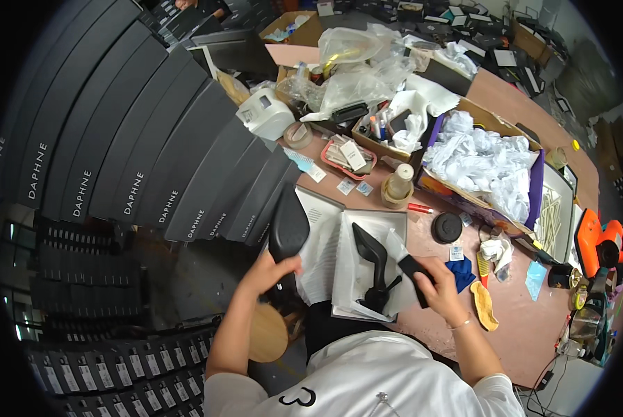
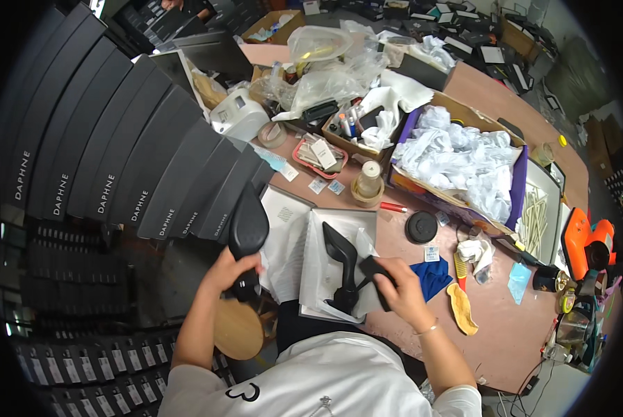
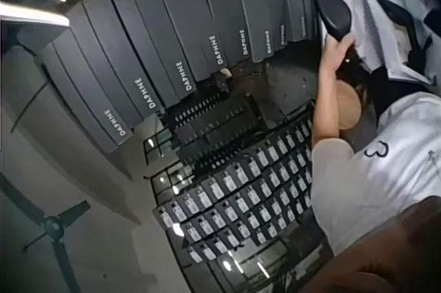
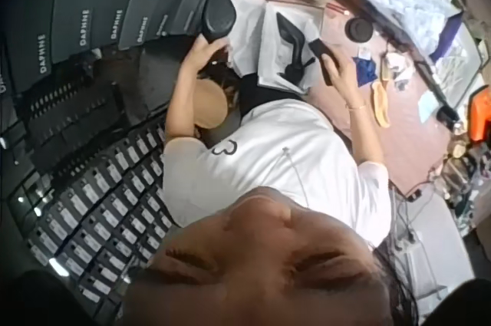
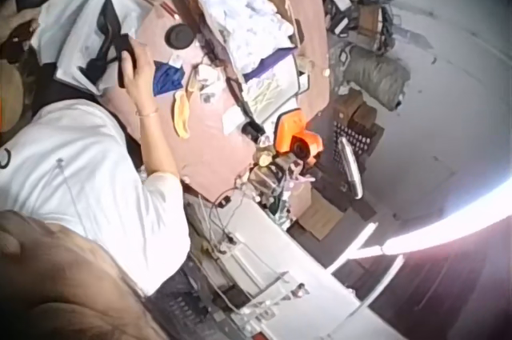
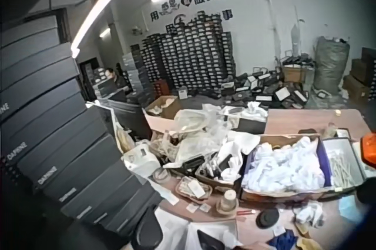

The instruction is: Packing finished high-heel shoes into boxes, including cleaning and wrapping with tissue paper.

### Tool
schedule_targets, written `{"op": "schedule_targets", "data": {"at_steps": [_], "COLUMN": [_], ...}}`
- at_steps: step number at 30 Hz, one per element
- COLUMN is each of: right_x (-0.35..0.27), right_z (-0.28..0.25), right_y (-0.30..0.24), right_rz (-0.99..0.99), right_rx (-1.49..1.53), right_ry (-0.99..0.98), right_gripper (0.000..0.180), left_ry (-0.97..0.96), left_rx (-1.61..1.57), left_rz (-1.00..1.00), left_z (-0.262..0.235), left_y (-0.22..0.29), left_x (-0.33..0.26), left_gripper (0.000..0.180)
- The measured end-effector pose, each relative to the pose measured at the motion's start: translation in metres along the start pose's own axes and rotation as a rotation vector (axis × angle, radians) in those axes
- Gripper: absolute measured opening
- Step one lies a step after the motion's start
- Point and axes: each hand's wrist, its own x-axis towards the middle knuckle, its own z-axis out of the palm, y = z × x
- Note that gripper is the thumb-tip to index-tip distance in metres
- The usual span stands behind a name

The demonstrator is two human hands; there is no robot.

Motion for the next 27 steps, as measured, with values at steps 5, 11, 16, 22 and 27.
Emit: {"op": "schedule_targets", "data": {"at_steps": [5,11,16,22,27], "right_x": [0.018,0.025,-0.032,-0.004,0.033], "right_z": [0.038,0.031,-0.025,-0.051,-0.056], "right_y": [-0.071,0.036,0.086,0.129,0.174], "right_rz": [-0.571,-0.150,0.148,0.099,0.022], "right_rx": [-0.093,-0.240,-0.210,-0.494,-0.798], "right_ry": [-0.132,0.019,0.303,0.399,0.292], "right_gripper": [0.030,0.015,0.020,0.025,0.023], "left_ry": [-0.301,-0.355,-0.372,-0.501,-0.537], "left_rx": [-0.311,-0.124,-0.236,-0.336,-0.283], "left_rz": [-0.071,-0.002,-0.120,-0.090,-0.112], "left_z": [0.093,0.154,0.159,0.168,0.169], "left_y": [0.005,-0.028,-0.017,-0.010,-0.007], "left_x": [-0.048,-0.074,-0.067,-0.043,-0.034], "left_gripper": [0.007,0.010,0.009,0.011,0.014]}}
